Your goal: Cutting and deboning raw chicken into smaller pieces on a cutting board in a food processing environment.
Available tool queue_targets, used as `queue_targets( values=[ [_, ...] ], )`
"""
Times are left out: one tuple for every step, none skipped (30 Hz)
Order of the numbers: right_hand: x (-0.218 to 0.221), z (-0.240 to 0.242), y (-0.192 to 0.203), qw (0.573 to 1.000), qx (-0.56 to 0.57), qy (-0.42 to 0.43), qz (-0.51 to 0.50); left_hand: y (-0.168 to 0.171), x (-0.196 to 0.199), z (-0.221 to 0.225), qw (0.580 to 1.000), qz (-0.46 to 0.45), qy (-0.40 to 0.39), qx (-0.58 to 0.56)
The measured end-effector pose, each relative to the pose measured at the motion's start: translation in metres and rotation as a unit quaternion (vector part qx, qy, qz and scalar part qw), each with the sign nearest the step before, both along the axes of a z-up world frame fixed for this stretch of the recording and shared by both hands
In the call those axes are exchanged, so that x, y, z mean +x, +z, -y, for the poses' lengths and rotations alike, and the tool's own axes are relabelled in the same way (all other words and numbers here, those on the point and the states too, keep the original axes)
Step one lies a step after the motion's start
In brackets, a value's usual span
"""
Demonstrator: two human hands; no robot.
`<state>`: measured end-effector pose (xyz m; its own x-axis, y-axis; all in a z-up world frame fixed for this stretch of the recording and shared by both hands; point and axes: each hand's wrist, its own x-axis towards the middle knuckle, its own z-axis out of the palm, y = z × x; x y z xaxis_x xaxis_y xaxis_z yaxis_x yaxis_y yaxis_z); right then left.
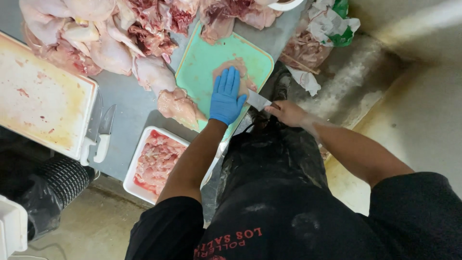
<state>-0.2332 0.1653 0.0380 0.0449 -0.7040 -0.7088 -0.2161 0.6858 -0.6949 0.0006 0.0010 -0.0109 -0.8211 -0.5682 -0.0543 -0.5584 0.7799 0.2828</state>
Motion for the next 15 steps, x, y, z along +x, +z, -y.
queue_targets(
  values=[
    [0.003,0.009,0.001,1.0,0.001,-0.002,0.001,0.0,-0.001,0.001,1.0,0.001,-0.002,0.001],
    [0.005,0.017,0.003,1.0,-0.013,0.008,0.002,0.001,-0.001,0.001,1.0,0.007,-0.005,-0.003],
    [0.007,0.026,0.005,0.999,-0.027,0.02,0.001,0.001,-0.002,0.002,1.0,0.011,-0.006,-0.009],
    [0.01,0.023,0.006,0.999,-0.027,0.019,0.002,0.0,-0.002,0.0,1.0,0.012,-0.006,-0.008],
    [0.013,0.021,0.007,1.0,-0.025,0.015,-0.006,-0.001,-0.002,0.0,1.0,0.014,-0.008,-0.009],
    [0.016,0.02,0.008,1.0,-0.022,0.011,-0.013,-0.002,-0.001,0.001,1.0,0.017,-0.01,-0.009],
    [0.015,0.013,0.014,1.0,-0.022,0.011,-0.012,0.001,-0.002,0.0,1.0,0.017,-0.01,-0.01],
    [0.014,0.006,0.019,0.999,-0.015,0.021,-0.019,0.004,-0.002,-0.001,1.0,0.016,-0.011,-0.006],
    [0.012,0.001,0.025,0.999,-0.009,0.031,-0.028,0.008,-0.004,0.0,1.0,0.013,-0.012,-0.004],
    [0.011,-0.002,0.025,0.999,-0.01,0.031,-0.028,0.007,-0.004,0.001,1.0,0.013,-0.012,-0.005],
    [0.01,-0.006,0.025,0.998,-0.001,0.044,-0.036,0.006,-0.004,-0.001,1.0,0.016,-0.009,-0.004],
    [0.009,-0.01,0.024,0.997,0.009,0.057,-0.044,0.004,-0.004,-0.002,1.0,0.018,-0.007,-0.003],
    [0.014,-0.002,0.026,0.997,0.009,0.059,-0.045,0.003,-0.004,0.001,1.0,0.018,-0.005,-0.003],
    [0.018,0.006,0.027,0.997,-0.011,0.054,-0.055,0.001,-0.005,0.004,1.0,0.017,-0.003,-0.006],
    [0.023,0.01,0.029,0.996,-0.029,0.049,-0.066,-0.001,-0.004,0.003,1.0,0.015,-0.001,-0.007]
  ],
)
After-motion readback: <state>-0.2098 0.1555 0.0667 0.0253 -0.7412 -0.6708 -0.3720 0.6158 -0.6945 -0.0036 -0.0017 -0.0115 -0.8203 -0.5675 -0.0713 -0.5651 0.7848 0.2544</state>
